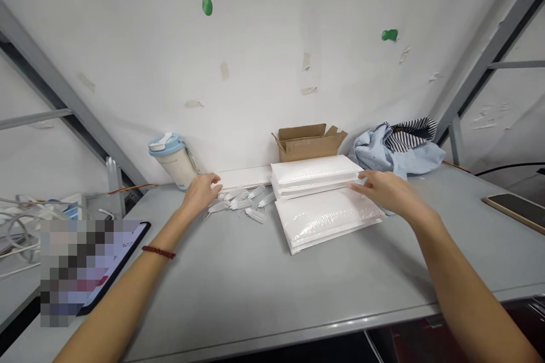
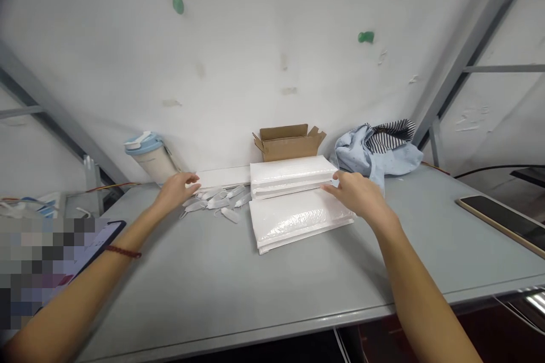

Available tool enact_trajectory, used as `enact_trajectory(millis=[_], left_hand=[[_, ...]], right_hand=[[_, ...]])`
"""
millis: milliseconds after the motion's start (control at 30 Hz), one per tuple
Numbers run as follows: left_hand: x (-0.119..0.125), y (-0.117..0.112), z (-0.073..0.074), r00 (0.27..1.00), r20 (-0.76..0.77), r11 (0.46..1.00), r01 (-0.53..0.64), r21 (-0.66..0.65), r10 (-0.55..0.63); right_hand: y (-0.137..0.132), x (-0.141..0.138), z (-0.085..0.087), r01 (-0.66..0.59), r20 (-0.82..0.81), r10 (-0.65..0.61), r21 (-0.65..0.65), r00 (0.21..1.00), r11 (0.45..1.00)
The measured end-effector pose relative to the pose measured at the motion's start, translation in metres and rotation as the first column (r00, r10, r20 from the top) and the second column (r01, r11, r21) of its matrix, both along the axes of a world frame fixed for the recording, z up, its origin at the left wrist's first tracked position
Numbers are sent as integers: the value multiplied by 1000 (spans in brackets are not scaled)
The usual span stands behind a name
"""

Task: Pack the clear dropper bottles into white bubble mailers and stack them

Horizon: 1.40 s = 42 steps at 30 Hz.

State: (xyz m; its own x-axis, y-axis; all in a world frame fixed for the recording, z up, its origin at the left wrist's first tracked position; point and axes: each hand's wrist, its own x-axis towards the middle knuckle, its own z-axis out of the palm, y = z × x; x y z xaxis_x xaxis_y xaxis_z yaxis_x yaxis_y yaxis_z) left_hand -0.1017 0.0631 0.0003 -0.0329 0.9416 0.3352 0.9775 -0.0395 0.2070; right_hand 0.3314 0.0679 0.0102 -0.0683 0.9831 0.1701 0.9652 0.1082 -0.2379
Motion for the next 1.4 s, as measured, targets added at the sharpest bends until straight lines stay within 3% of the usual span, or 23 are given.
enact_trajectory(millis=[133, 267, 367, 533, 633, 667, 733, 767, 833, 867, 933, 1033, 1100, 1233, 1300, 1333, 1400], left_hand=[[-28, 18, -19, 995, -65, 996, 74, -48, -77], [-24, 20, -28, 990, -82, 993, 108, -49, -112], [-20, 15, -30, 996, -79, 999, 51, 16, -50], [-23, -4, -21, 994, -19, 978, -100, 184, 106], [-23, -23, -4, 970, 180, 896, -224, 384, 166], [-21, -29, 3, 946, 288, 859, -268, 436, 149], [-14, -41, 15, 866, 500, 847, -285, 448, 27], [-8, -47, 19, 783, 620, 852, -289, 436, -52], [8, -57, 25, 548, 816, 880, -277, 386, -186], [17, -61, 26, 441, 868, 898, -249, 362, -228], [35, -69, 25, 346, 901, 939, -126, 319, -260], [58, -77, 21, 357, 915, 977, 163, 136, -187], [67, -81, 18, 390, 910, 934, 356, -10, -139], [74, -85, 17, 447, 878, 812, 568, -132, -170], [75, -86, 19, 490, 838, 754, 637, -158, -238], [75, -86, 20, 511, 815, 718, 672, -180, -273], [75, -87, 20, 539, 775, 641, 731, -235, -330]], right_hand=[[-9, -14, 5, -50, -53, 54, 83, 997, 995], [-11, -22, 8, -41, -159, 58, 110, 986, 993], [-11, -26, 8, -33, -201, 68, 172, 977, 984], [-12, -30, 6, -47, -265, 121, 272, 957, 961], [-11, -32, 3, -59, -311, 178, 357, 934, 932], [-10, -33, 1, -62, -323, 208, 407, 923, 911], [-10, -38, -4, -77, -312, 282, 536, 907, 840], [-12, -43, -5, -97, -281, 325, 603, 903, 792], [-19, -54, -8, -177, -178, 414, 706, 893, 686], [-24, -62, -8, -231, -122, 462, 738, 878, 634], [-38, -77, -9, -322, -24, 544, 784, 839, 530], [-64, -96, -12, -466, 176, 628, 819, 758, 334], [-80, -105, -16, -592, 332, 655, 775, 678, 220], [-104, -115, -27, -734, 519, 628, 667, 580, 128], [-110, -119, -33, -790, 564, 629, 598, 534, 134], [-111, -121, -35, -807, 566, 627, 562, 535, 182], [-111, -124, -37, -798, 520, 613, 474, 595, 372]])
